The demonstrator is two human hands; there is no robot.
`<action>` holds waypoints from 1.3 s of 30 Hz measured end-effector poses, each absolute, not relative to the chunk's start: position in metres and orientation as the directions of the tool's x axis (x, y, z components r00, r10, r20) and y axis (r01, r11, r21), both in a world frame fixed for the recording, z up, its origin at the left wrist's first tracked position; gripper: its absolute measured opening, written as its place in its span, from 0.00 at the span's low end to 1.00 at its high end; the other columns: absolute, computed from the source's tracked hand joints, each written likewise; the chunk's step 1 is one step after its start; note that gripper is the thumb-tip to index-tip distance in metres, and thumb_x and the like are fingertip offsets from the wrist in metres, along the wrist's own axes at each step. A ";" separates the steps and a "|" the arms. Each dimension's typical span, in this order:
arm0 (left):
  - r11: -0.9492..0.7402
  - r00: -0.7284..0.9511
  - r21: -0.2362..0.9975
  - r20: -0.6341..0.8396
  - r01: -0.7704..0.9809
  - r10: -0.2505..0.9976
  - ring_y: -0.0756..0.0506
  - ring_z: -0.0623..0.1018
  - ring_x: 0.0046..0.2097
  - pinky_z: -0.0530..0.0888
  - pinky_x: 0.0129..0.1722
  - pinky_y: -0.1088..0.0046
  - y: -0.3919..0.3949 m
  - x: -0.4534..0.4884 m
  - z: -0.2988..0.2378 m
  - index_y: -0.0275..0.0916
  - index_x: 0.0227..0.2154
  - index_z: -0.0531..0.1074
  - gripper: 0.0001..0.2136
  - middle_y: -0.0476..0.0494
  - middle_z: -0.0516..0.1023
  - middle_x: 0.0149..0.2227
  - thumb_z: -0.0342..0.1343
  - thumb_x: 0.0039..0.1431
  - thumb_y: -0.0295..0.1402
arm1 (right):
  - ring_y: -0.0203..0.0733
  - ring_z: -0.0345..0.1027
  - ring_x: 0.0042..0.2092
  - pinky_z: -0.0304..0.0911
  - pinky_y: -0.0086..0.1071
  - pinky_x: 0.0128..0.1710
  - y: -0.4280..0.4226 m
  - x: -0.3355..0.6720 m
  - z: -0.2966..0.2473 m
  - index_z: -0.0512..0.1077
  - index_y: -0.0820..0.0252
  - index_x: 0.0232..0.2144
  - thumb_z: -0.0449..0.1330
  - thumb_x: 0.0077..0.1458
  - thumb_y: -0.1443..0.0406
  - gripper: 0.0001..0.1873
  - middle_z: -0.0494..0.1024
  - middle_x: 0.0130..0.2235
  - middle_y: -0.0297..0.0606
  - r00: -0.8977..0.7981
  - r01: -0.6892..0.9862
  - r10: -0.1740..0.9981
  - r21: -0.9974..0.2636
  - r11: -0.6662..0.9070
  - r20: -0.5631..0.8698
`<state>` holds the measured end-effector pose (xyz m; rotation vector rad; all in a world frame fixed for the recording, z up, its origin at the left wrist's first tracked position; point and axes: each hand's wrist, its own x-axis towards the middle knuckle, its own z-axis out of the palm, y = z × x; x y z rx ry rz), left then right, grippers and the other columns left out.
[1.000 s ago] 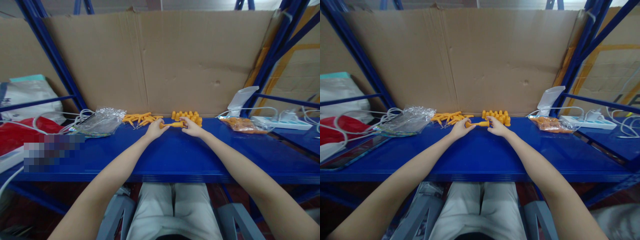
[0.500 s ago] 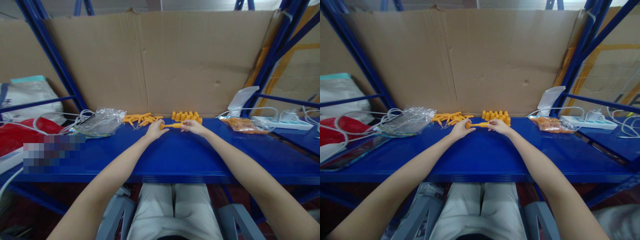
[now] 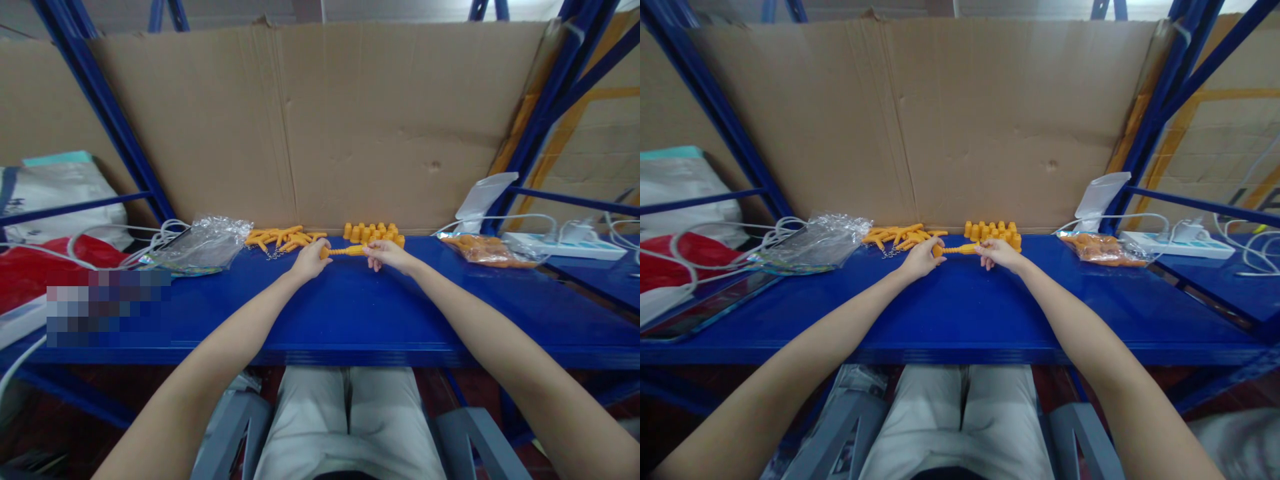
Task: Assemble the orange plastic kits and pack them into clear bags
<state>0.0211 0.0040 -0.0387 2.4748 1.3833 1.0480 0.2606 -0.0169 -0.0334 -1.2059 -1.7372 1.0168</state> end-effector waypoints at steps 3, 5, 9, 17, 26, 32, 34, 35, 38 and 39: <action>-0.589 0.366 0.450 0.489 0.671 0.791 0.46 0.77 0.38 0.71 0.44 0.68 0.004 0.020 -0.039 0.41 0.35 0.66 0.13 0.50 0.75 0.34 0.62 0.48 0.24 | 0.29 0.56 0.13 0.51 0.23 0.09 -0.016 0.255 -0.032 0.66 0.59 0.22 0.53 0.62 0.48 0.24 0.68 0.15 0.34 -0.174 0.393 0.980 -0.905 0.161 0.098; -0.592 0.368 0.460 0.489 0.662 0.791 0.46 0.77 0.37 0.72 0.43 0.68 0.005 0.021 -0.039 0.41 0.36 0.66 0.13 0.50 0.75 0.34 0.62 0.48 0.24 | 0.28 0.51 0.12 0.46 0.23 0.07 -0.016 0.252 -0.032 0.65 0.58 0.22 0.50 0.62 0.46 0.26 0.65 0.13 0.32 -0.119 0.406 0.989 -0.904 0.133 0.092; -0.602 0.370 0.449 0.503 0.660 0.781 0.46 0.77 0.36 0.72 0.42 0.68 0.009 0.022 -0.042 0.41 0.36 0.67 0.13 0.51 0.75 0.33 0.62 0.48 0.24 | 0.29 0.55 0.13 0.47 0.23 0.07 -0.018 0.249 -0.030 0.67 0.59 0.28 0.50 0.63 0.47 0.23 0.71 0.19 0.37 -0.060 0.398 0.994 -0.911 0.109 0.093; -0.586 0.356 0.455 0.496 0.671 0.792 0.45 0.77 0.38 0.72 0.43 0.67 0.008 0.022 -0.041 0.40 0.35 0.67 0.13 0.50 0.75 0.33 0.63 0.48 0.24 | 0.30 0.66 0.19 0.61 0.23 0.15 -0.022 0.259 -0.029 0.66 0.60 0.47 0.64 0.56 0.63 0.17 0.78 0.30 0.37 -0.178 0.262 0.977 -0.952 0.160 0.116; -0.603 0.372 0.486 0.492 0.632 0.787 0.46 0.77 0.37 0.72 0.42 0.68 0.005 0.023 -0.038 0.40 0.35 0.67 0.12 0.50 0.75 0.32 0.62 0.49 0.23 | 0.28 0.51 0.11 0.43 0.22 0.07 -0.027 0.250 -0.024 0.69 0.60 0.26 0.49 0.62 0.45 0.26 0.65 0.14 0.33 -0.112 0.369 0.994 -0.929 0.036 -0.006; -0.616 0.365 0.510 0.511 0.600 0.778 0.47 0.77 0.35 0.73 0.39 0.69 0.009 0.025 -0.040 0.40 0.36 0.68 0.13 0.49 0.76 0.33 0.63 0.49 0.25 | 0.31 0.68 0.19 0.60 0.22 0.12 -0.033 0.251 -0.019 0.67 0.59 0.47 0.59 0.60 0.54 0.18 0.80 0.33 0.40 -0.159 0.237 0.987 -0.969 0.073 0.035; -0.627 0.368 0.503 0.522 0.595 0.769 0.46 0.77 0.36 0.73 0.39 0.68 0.008 0.025 -0.040 0.40 0.36 0.68 0.13 0.49 0.77 0.33 0.63 0.48 0.25 | 0.29 0.68 0.20 0.62 0.21 0.14 -0.033 0.253 -0.020 0.69 0.60 0.44 0.62 0.58 0.58 0.15 0.80 0.35 0.39 -0.178 0.243 0.981 -0.962 0.122 0.079; -0.633 0.371 0.496 0.529 0.594 0.763 0.46 0.77 0.37 0.73 0.39 0.68 0.007 0.025 -0.039 0.40 0.35 0.68 0.12 0.48 0.77 0.34 0.63 0.48 0.24 | 0.28 0.67 0.19 0.61 0.20 0.14 -0.032 0.253 -0.021 0.70 0.62 0.41 0.62 0.58 0.59 0.13 0.80 0.33 0.39 -0.176 0.260 0.980 -0.956 0.133 0.088; -0.660 0.388 0.474 0.551 0.583 0.738 0.45 0.77 0.38 0.73 0.40 0.69 0.004 0.024 -0.038 0.40 0.34 0.68 0.12 0.48 0.77 0.34 0.64 0.48 0.23 | 0.28 0.62 0.16 0.54 0.20 0.11 -0.032 0.250 -0.019 0.70 0.64 0.31 0.57 0.61 0.53 0.18 0.77 0.23 0.39 -0.143 0.322 0.987 -0.940 0.112 0.069; -0.667 0.393 0.468 0.557 0.579 0.732 0.45 0.77 0.38 0.73 0.40 0.69 0.003 0.024 -0.038 0.40 0.34 0.68 0.12 0.48 0.77 0.34 0.64 0.48 0.23 | 0.28 0.61 0.15 0.53 0.20 0.10 -0.033 0.248 -0.018 0.70 0.63 0.28 0.55 0.62 0.51 0.21 0.74 0.20 0.39 -0.124 0.343 0.991 -0.934 0.097 0.058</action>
